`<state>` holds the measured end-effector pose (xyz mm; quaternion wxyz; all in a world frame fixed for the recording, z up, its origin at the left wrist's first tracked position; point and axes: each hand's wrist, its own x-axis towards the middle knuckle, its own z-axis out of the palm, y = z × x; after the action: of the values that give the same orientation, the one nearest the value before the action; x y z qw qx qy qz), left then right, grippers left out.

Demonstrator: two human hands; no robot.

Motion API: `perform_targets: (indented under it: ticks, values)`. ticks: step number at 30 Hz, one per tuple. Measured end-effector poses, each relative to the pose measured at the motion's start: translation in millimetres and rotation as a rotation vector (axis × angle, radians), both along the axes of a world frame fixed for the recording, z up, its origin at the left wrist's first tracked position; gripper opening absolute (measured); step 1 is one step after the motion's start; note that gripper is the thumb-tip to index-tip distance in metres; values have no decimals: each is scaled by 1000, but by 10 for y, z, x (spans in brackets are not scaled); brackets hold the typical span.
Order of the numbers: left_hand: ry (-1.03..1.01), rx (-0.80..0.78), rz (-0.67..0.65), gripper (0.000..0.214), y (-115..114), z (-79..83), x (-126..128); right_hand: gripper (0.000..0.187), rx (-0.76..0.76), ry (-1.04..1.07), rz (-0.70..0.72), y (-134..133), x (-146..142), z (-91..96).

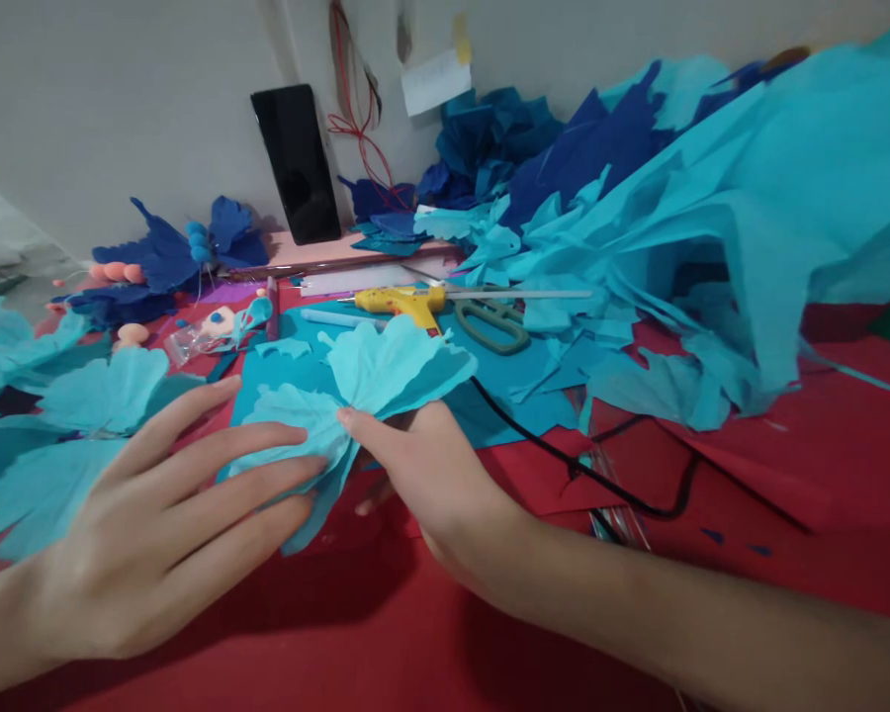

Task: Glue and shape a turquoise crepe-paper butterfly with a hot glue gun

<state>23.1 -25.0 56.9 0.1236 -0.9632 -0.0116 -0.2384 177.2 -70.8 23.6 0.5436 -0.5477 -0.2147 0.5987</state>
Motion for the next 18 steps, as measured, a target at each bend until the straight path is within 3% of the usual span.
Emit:
perform_targets:
  ticks: [11, 18]
  values:
    - [49, 168, -117, 22, 36, -42, -28, 21, -17, 12, 4, 11, -12, 19]
    - [6, 171, -84, 20, 41, -32, -12, 17, 10, -16, 30, -26, -22, -9]
